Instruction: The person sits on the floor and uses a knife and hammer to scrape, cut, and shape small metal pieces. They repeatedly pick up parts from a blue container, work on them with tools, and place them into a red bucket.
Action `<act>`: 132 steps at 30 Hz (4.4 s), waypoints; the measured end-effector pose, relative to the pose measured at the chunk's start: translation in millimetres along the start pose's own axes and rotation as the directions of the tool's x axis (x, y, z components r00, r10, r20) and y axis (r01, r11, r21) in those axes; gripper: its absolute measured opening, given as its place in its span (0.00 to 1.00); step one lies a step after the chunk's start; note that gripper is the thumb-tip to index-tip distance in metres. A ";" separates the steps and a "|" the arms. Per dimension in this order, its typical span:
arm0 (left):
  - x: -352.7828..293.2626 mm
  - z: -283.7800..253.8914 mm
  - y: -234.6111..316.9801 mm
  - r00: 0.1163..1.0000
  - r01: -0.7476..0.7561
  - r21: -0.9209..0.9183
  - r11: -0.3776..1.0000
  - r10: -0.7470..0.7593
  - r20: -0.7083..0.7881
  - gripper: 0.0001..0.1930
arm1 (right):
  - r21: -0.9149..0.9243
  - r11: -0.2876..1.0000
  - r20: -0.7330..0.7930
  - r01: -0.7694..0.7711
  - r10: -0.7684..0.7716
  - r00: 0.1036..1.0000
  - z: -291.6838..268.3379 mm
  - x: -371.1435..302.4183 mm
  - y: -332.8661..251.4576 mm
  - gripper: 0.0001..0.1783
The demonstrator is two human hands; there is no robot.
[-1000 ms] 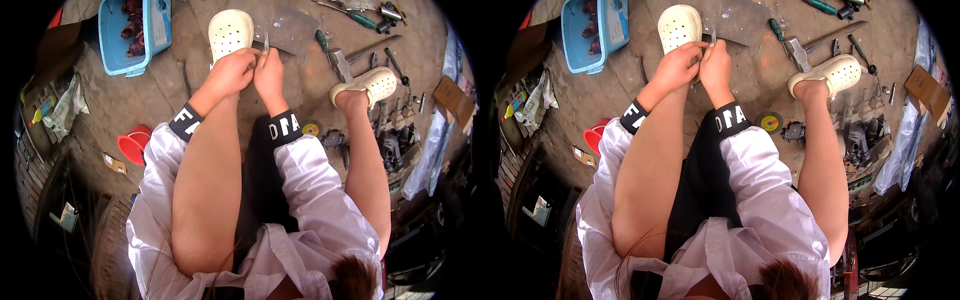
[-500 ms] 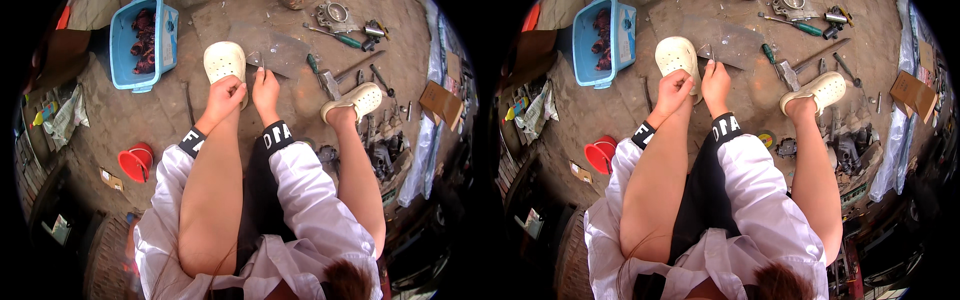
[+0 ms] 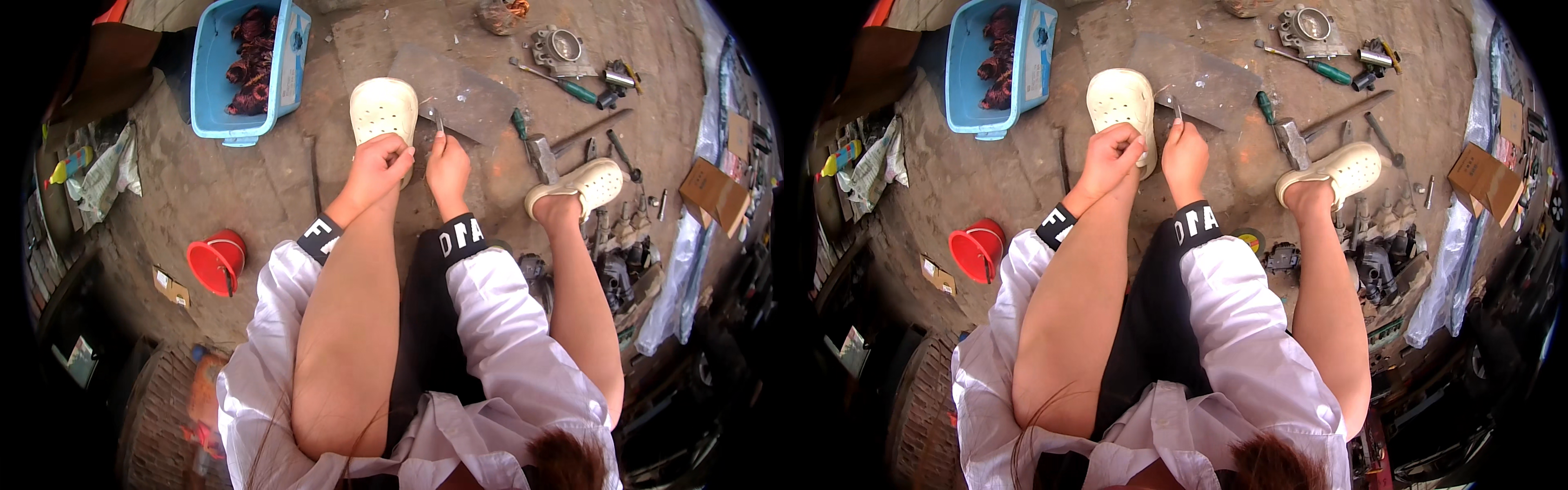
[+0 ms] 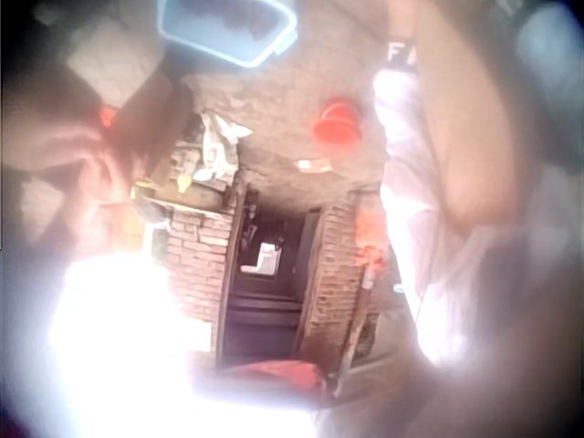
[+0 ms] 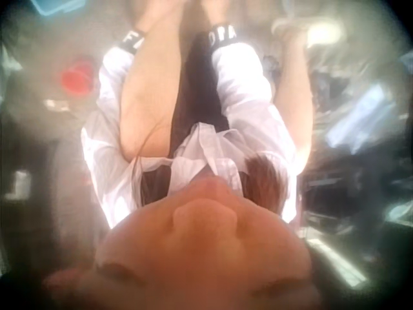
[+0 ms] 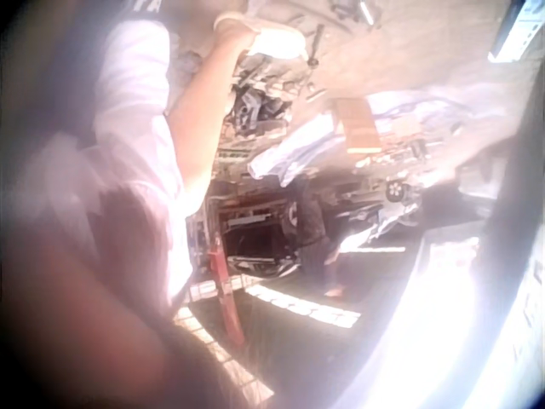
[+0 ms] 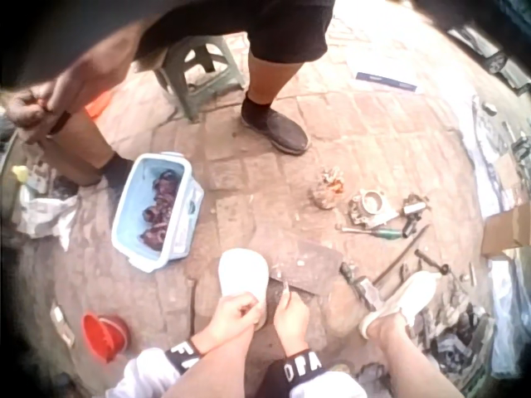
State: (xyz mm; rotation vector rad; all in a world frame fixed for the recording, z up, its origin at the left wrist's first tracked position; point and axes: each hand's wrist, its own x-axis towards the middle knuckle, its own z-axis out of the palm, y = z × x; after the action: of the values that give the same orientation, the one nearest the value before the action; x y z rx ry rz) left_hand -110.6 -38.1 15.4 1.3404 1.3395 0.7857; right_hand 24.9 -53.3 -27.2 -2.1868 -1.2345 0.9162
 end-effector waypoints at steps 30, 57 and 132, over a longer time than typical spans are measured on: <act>-1.0 -0.3 -0.1 0.996 0.044 -0.017 0.999 -0.042 0.084 0.08 | -0.019 0.990 -0.125 -0.142 0.139 0.982 -7.6 41.8 -39.0 0.12; 0.0 -1.4 4.5 0.989 0.049 0.058 0.997 -0.056 0.139 0.07 | -0.121 0.982 0.100 0.142 -0.131 0.986 -22.8 47.5 -19.3 0.07; -384.5 -75.8 -27.2 0.757 0.292 -0.185 0.939 -0.345 -0.556 0.10 | 0.662 0.650 -0.107 0.374 -0.413 0.905 -363.3 -203.1 -192.8 0.11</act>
State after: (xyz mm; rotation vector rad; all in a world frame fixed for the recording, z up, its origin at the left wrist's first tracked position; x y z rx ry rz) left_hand -252.3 -396.7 90.4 0.7754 1.9304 1.0472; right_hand 109.4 -161.1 410.6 -1.2583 -1.1029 1.0259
